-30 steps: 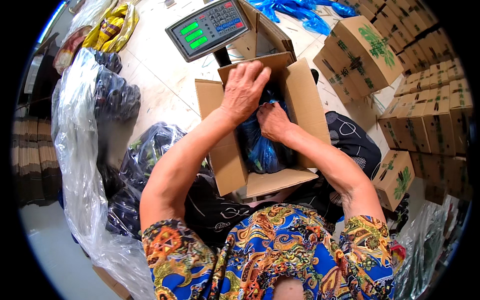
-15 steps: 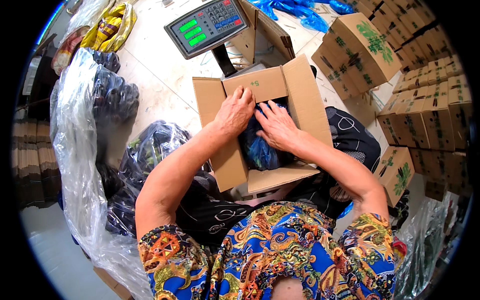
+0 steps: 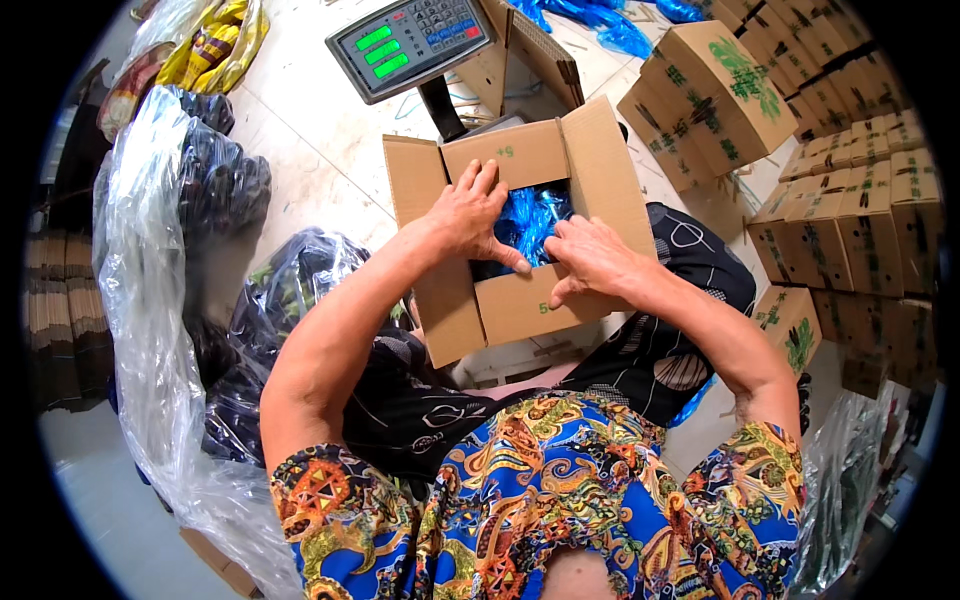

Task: The person folds a cardboard box, tapes the bottom using a tape dispenser, lines it with a blue plastic bag, and then fills the box with eggplants from a pile on the floor.

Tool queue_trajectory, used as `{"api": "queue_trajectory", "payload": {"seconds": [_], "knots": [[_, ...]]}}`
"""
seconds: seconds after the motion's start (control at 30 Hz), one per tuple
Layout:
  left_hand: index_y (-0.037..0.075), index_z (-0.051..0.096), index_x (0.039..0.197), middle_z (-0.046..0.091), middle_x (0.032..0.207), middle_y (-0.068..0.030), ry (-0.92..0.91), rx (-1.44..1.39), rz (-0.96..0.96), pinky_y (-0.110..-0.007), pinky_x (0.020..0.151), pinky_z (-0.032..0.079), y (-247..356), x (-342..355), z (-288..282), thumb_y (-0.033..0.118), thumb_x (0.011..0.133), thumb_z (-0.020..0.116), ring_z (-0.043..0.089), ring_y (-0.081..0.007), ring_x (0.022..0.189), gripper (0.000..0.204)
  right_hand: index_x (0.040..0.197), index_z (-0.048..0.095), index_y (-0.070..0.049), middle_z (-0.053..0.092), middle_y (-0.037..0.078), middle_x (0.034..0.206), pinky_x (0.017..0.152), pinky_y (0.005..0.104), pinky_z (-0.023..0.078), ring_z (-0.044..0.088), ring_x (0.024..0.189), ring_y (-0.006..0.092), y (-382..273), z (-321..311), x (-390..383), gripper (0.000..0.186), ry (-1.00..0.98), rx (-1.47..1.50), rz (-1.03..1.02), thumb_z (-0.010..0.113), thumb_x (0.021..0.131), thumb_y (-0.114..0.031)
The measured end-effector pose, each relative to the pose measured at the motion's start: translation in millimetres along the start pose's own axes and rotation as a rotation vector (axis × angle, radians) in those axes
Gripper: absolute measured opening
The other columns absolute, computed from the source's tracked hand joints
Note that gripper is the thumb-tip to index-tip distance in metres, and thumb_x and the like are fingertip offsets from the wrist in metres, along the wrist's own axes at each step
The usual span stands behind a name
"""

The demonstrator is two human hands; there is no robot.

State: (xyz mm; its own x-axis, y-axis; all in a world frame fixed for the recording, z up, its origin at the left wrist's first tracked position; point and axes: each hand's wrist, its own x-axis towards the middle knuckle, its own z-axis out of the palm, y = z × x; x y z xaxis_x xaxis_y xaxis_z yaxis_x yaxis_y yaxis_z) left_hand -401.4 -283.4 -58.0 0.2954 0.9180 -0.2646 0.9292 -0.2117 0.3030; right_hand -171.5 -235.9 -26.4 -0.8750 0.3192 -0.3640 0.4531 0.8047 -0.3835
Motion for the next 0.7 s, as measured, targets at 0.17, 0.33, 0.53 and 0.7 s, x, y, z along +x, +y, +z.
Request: {"api": "queue_trajectory", "payload": {"seconds": [0.17,0.33,0.53,0.7], "knots": [[-0.005,0.029,0.148,0.017,0.156,-0.0325,0.038,0.131,-0.042,-0.059,0.110,0.032,16.0,-2.0,16.6,0.068,0.045,0.085,0.015,-0.0481,0.147,0.139,0.117,0.060,-0.002,0.054,0.021,0.126,0.099,0.0469,0.038,0.047,0.122,0.0360,1.9,13.6,4.3,0.075,0.233,-0.277,-0.091,0.087,0.061,-0.043],[-0.005,0.031,0.147,0.018,0.157,-0.0311,0.013,0.144,-0.059,-0.056,0.110,0.032,20.8,-0.9,9.7,0.068,0.045,0.086,0.015,-0.0476,0.147,0.137,0.141,0.040,0.005,0.041,0.027,0.144,0.108,0.0482,0.034,0.042,0.131,0.0352,41.2,-30.5,-29.8,0.091,0.891,-0.290,0.280,0.081,0.073,-0.039],[-0.004,0.029,0.149,0.014,0.157,-0.0321,-0.032,0.131,-0.083,-0.058,0.111,0.030,12.6,-2.9,12.6,0.067,0.046,0.086,0.013,-0.0483,0.147,0.137,0.148,0.027,0.008,0.022,0.030,0.155,0.117,0.0499,0.022,0.019,0.147,0.0434,-8.9,34.0,-21.4,0.111,0.568,0.327,-0.062,0.078,0.072,-0.056],[0.000,0.032,0.148,0.019,0.157,-0.0292,-0.009,0.066,-0.042,-0.062,0.108,0.032,11.9,-4.5,5.5,0.061,0.052,0.087,0.016,-0.0469,0.147,0.126,0.146,0.031,0.010,0.025,0.031,0.154,0.115,0.0507,0.021,0.019,0.147,0.0435,-15.9,52.2,-19.4,0.118,0.294,-0.066,-0.181,0.073,0.066,-0.067]]}}
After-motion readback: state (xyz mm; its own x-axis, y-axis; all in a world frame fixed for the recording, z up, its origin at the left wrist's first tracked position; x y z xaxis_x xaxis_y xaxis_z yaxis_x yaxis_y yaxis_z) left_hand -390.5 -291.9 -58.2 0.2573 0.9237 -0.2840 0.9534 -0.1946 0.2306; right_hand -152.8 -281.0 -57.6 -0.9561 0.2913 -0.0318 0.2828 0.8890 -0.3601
